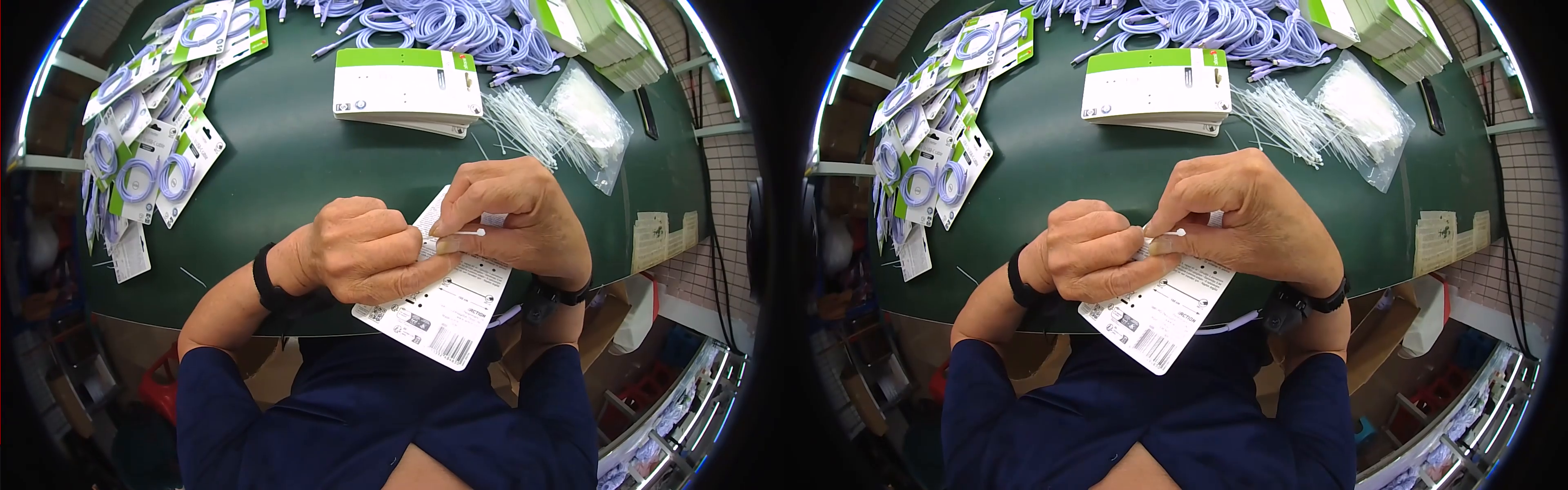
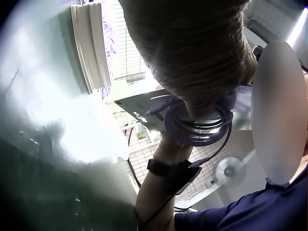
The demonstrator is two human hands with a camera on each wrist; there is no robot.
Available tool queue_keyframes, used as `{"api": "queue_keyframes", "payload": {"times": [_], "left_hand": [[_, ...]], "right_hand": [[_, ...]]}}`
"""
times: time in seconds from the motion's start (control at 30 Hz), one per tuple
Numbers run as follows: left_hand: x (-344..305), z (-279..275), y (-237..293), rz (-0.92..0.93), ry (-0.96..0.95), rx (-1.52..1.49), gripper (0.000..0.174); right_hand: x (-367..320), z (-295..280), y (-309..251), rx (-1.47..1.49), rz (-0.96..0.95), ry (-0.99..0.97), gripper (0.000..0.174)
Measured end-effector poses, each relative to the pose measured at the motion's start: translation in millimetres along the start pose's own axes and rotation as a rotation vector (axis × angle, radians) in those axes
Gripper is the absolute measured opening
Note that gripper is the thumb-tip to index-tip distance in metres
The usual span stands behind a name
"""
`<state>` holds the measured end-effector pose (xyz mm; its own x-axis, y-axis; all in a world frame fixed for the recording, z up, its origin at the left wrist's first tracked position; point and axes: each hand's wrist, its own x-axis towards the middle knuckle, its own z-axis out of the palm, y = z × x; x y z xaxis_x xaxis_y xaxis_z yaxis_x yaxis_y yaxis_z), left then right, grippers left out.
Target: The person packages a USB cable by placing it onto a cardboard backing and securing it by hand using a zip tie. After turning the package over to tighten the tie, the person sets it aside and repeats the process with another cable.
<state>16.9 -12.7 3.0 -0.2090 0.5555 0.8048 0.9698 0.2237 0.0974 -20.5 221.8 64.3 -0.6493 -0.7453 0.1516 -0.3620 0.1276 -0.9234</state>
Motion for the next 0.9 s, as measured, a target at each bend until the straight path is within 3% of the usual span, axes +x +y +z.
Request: {"api": "queue_keyframes", "payload": {"times": [0.2,0.27,0.33,0.37,0.43,0.47,0.57,0.6,0.7,0.83,0.9], "left_hand": [[3,7,-1,-0.028,0.086,0.003,0.039],[5,6,-1,-0.121,0.098,-0.051,0.039],[8,5,0,-0.155,0.105,-0.068,0.039],[9,3,0,-0.252,0.153,-0.09,0.04],[10,1,-1,-0.447,0.257,-0.135,0.041],[7,2,-4,-0.435,0.264,-0.121,0.041],[-1,6,-12,-0.882,0.247,0.169,0.035],[0,4,-15,-0.876,0.258,0.179,0.035],[44,-9,-19,-1.128,0.814,-0.824,0.025],[66,0,-15,-1.071,0.913,-0.764,0.02],[68,4,-15,-1.042,0.914,-0.746,0.021]], "right_hand": [[3,-6,-3,0.027,0.033,0.026,0.021],[4,-5,-3,0.037,0.03,0.043,0.022],[5,1,0,0.21,-0.108,0.509,0.022],[4,-1,3,0.203,-0.124,0.507,0.022],[2,-8,7,0.21,-0.305,0.881,0.022],[3,-7,8,0.206,-0.324,0.872,0.022],[3,1,6,-0.038,-0.528,0.95,0.023],[3,7,0,-0.197,-0.546,0.861,0.023],[22,21,0,-0.519,-0.665,0.655,0.03],[35,26,3,-0.886,-0.715,0.66,0.035],[33,25,0,-0.936,-0.701,0.678,0.036]]}}
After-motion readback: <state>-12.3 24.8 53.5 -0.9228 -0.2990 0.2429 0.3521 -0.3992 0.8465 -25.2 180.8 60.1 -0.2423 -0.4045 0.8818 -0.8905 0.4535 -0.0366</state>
